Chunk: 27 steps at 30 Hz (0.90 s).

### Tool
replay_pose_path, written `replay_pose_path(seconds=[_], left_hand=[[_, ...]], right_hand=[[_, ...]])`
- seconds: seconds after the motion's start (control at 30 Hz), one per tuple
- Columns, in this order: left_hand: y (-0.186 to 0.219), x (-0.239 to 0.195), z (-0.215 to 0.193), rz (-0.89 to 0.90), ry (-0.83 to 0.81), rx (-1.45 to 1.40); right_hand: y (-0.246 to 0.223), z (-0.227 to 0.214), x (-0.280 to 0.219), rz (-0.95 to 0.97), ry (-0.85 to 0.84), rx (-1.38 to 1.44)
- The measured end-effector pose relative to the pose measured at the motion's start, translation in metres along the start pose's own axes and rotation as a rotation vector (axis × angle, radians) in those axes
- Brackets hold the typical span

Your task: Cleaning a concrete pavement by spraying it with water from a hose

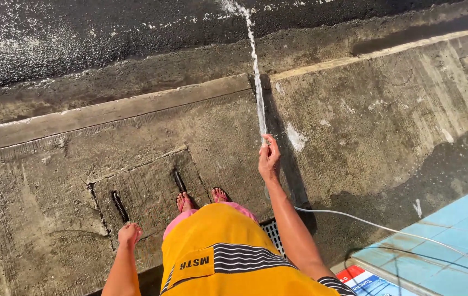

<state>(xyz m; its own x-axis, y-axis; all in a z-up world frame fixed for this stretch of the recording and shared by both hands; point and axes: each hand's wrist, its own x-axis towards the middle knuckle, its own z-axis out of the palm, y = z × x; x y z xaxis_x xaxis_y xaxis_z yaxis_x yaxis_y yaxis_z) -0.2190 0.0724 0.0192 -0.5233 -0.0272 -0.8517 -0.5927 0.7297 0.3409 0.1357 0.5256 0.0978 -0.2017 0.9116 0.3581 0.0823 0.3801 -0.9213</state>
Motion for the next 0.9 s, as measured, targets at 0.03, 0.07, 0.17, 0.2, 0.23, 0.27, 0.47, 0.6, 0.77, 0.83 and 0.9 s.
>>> replay_pose_path(seconds=[0.03,0.07,0.17,0.2,0.23,0.27,0.47,0.6,0.77,0.83,0.9], left_hand=[[-0.001,-0.002,0.005,-0.002,-0.002,0.000],[-0.002,-0.004,0.009,-0.003,-0.014,0.003],[-0.006,-0.006,0.035,0.079,-0.065,0.005],[-0.007,-0.005,0.045,0.165,-0.107,0.007],[-0.001,-0.005,0.058,0.166,-0.107,0.008],[0.004,-0.005,0.070,0.254,-0.123,0.120],[0.053,-0.016,0.124,0.375,-0.335,0.113],[0.064,-0.008,0.136,0.437,-0.407,0.063],[0.050,-0.003,0.098,0.459,-0.349,0.452],[0.039,0.001,0.078,0.451,-0.328,0.508],[0.027,0.008,0.056,0.320,-0.285,0.302]], right_hand=[[-0.002,0.004,-0.002,0.000,-0.001,-0.003],[-0.004,0.007,-0.004,0.001,-0.030,-0.003],[-0.031,0.021,-0.003,0.102,-0.072,-0.126],[-0.044,0.027,-0.003,0.202,-0.079,-0.250],[-0.037,0.031,-0.006,0.202,-0.078,-0.249],[-0.030,0.034,-0.008,0.217,-0.082,-0.270],[-0.020,0.034,-0.016,0.270,-0.061,-0.332],[-0.061,0.022,-0.014,0.271,0.009,-0.307],[-0.045,0.011,-0.016,0.251,0.052,-0.245],[-0.027,0.005,-0.017,0.246,0.059,-0.222],[-0.015,-0.002,-0.020,0.251,0.094,-0.191]])
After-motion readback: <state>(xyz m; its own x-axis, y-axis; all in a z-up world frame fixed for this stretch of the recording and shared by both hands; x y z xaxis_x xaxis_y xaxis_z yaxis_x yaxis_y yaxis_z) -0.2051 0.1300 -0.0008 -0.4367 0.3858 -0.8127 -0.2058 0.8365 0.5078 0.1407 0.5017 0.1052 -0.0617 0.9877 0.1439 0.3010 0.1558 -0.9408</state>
